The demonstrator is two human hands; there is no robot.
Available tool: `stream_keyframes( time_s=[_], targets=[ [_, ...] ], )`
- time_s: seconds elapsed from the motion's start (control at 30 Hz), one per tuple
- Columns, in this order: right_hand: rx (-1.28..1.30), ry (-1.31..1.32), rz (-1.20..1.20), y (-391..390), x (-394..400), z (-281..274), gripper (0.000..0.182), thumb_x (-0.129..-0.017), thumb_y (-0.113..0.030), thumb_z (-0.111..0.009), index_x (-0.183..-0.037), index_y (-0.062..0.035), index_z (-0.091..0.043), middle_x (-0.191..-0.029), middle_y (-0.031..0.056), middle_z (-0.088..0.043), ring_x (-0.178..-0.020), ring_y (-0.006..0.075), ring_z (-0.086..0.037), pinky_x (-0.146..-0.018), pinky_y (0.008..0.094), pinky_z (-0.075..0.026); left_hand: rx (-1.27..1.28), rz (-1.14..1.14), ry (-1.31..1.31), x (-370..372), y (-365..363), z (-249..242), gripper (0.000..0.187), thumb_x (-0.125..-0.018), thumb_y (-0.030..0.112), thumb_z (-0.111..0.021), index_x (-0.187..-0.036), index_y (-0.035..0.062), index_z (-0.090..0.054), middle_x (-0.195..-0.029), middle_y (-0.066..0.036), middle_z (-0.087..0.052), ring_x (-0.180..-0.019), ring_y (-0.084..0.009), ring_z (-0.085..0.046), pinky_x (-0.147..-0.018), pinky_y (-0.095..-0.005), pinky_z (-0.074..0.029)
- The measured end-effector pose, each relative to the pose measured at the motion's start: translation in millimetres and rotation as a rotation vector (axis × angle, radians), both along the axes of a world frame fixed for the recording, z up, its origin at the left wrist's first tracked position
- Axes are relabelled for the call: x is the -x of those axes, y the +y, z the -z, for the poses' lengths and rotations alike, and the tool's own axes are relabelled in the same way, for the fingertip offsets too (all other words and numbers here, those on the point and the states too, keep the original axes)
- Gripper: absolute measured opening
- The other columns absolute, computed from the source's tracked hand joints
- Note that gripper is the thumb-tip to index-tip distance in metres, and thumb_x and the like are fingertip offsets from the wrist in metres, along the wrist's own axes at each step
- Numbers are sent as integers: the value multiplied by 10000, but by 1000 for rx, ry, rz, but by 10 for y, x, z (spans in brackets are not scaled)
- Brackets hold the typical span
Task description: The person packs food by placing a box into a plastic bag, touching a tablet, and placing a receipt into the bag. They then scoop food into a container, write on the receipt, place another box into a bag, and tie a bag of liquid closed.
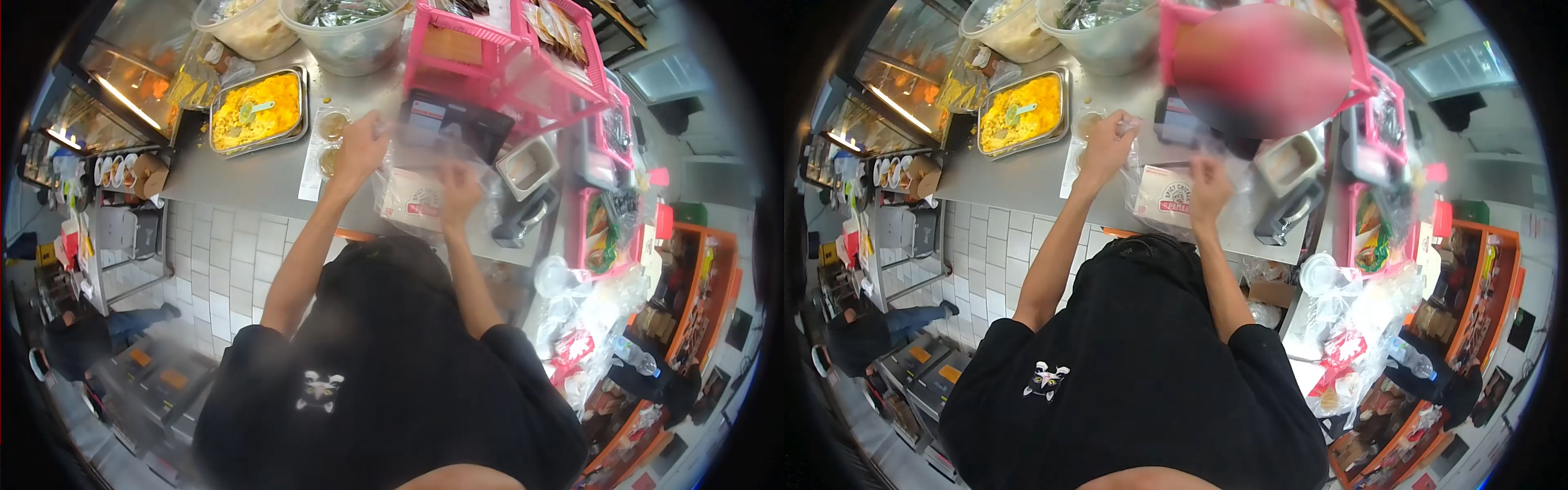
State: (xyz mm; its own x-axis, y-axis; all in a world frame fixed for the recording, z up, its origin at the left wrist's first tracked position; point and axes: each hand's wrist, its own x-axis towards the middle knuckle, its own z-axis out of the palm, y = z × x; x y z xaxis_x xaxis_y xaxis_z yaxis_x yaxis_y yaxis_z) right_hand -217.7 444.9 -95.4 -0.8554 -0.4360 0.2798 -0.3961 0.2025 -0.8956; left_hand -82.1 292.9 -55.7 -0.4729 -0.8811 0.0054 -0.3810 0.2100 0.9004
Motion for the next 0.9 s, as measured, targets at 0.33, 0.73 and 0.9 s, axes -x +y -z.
stream_keyframes(
  time_s=[0.33,0.73,0.9],
  targets=[
    [-1182,548,-581,-197,750,380,203,-843,-187,-597,-922,-42,-715,-894,209,-692,-849,378,-671,-725,455,-522,266,147,-80,-235,73,-274,213,-842,165,-664,-964,-4,-617,-669,-164,-604,-603,-317,-587,-570,-403,-433],
    [-796,-294,-390,1057,683,-963,290,-868,-281,-682,-957,-5,-673,-873,133,-685,-849,273,-652,-848,408,-490,-783,250,349,-643,465,-526,229,-883,198,-694,-748,21,-638,-751,-7,-650,-643,-101,-558,-658,-240,-435],
    [-23,-572,-797,690,-36,-1252,238,-918,-233,-669,-901,4,-660,-855,105,-677,-850,141,-629,-805,310,-494,-582,375,478,-245,907,-932,222,-866,235,-716,-817,24,-666,-911,-79,-637,-750,-149,-575,-736,-270,-443]
  ],
)
